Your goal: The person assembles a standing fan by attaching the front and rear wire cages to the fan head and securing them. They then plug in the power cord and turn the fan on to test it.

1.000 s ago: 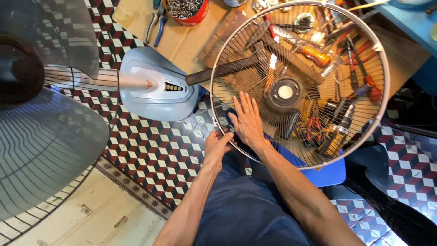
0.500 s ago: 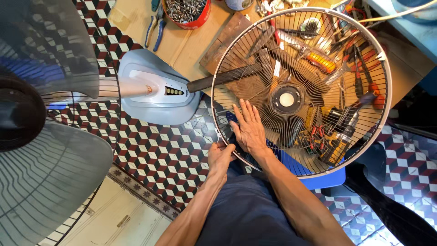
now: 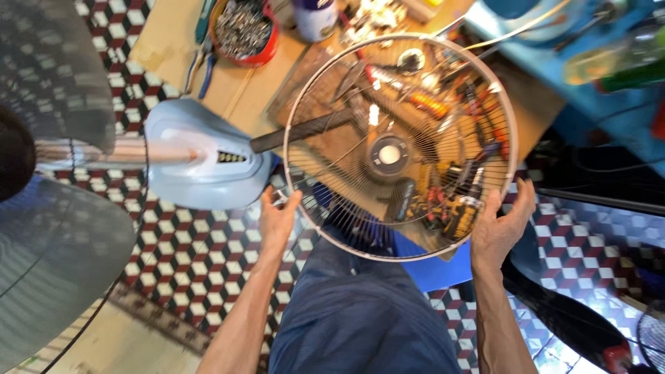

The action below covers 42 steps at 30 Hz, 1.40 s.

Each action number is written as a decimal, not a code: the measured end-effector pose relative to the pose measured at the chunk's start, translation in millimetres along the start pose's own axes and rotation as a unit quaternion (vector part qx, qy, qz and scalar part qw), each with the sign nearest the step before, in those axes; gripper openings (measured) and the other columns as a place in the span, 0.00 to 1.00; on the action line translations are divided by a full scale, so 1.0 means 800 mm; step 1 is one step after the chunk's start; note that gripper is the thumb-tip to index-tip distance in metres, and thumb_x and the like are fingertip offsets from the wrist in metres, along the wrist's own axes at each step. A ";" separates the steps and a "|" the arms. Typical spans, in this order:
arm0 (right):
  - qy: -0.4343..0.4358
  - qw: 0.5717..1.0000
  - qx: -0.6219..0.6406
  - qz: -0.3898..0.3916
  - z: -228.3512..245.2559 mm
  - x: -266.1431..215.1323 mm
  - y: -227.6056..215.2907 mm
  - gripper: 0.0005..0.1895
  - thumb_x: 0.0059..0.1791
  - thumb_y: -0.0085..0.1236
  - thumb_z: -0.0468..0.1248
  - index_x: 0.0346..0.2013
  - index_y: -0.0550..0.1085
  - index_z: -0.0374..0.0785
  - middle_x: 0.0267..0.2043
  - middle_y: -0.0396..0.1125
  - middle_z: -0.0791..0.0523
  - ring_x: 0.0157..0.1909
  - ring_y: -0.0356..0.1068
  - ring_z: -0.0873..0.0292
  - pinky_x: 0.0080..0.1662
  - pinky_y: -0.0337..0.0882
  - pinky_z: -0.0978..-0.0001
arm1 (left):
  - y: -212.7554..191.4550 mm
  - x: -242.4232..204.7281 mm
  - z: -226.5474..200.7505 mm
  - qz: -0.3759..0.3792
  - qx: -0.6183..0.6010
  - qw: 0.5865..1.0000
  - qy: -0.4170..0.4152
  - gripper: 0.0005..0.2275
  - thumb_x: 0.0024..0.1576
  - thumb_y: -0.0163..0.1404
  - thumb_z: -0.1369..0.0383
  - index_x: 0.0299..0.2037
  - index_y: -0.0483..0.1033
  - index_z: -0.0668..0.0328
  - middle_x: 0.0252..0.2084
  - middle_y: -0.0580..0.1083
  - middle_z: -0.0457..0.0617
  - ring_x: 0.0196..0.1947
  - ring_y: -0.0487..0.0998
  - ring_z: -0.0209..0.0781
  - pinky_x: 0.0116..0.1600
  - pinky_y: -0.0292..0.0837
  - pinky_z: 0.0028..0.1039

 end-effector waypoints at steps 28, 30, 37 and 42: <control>0.079 0.921 0.364 0.115 0.130 -0.066 -0.110 0.16 0.64 0.46 0.36 0.63 0.70 0.27 0.54 0.71 0.55 0.52 0.72 0.66 0.55 0.74 0.74 | 0.041 -0.063 0.189 0.113 -0.317 0.940 -0.059 0.33 0.55 0.54 0.78 0.72 0.57 0.57 0.55 0.74 0.47 0.51 0.78 0.38 0.55 0.74 0.33; 0.081 0.923 0.355 0.128 0.154 -0.057 -0.126 0.16 0.62 0.48 0.36 0.61 0.70 0.28 0.53 0.71 0.56 0.52 0.71 0.66 0.53 0.75 0.75 | 0.056 -0.060 0.192 0.072 -0.314 0.946 0.024 0.33 0.56 0.56 0.79 0.72 0.57 0.59 0.57 0.74 0.44 0.53 0.78 0.35 0.56 0.75 0.29; -0.073 0.944 0.301 0.112 0.300 -0.016 -0.221 0.29 0.47 0.60 0.32 0.63 0.66 0.30 0.51 0.70 0.54 0.51 0.70 0.63 0.53 0.70 0.73 | 0.084 -0.064 0.103 0.027 -0.576 0.813 -0.080 0.15 0.63 0.49 0.66 0.59 0.69 0.52 0.35 0.74 0.44 0.20 0.74 0.35 0.24 0.74 0.27; -0.209 0.906 0.344 0.132 0.319 0.007 -0.254 0.25 0.47 0.55 0.28 0.60 0.72 0.31 0.49 0.72 0.53 0.50 0.73 0.61 0.53 0.70 0.72 | 0.072 -0.036 0.037 0.149 -0.508 0.845 -0.082 0.13 0.65 0.49 0.62 0.56 0.76 0.57 0.25 0.70 0.50 0.15 0.71 0.33 0.17 0.64 0.22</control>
Point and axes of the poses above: each hand's wrist, its own x-axis towards the middle knuckle, its own y-axis out of the palm, z = x × y, the point moved 2 cm from there along x, towards the middle knuckle
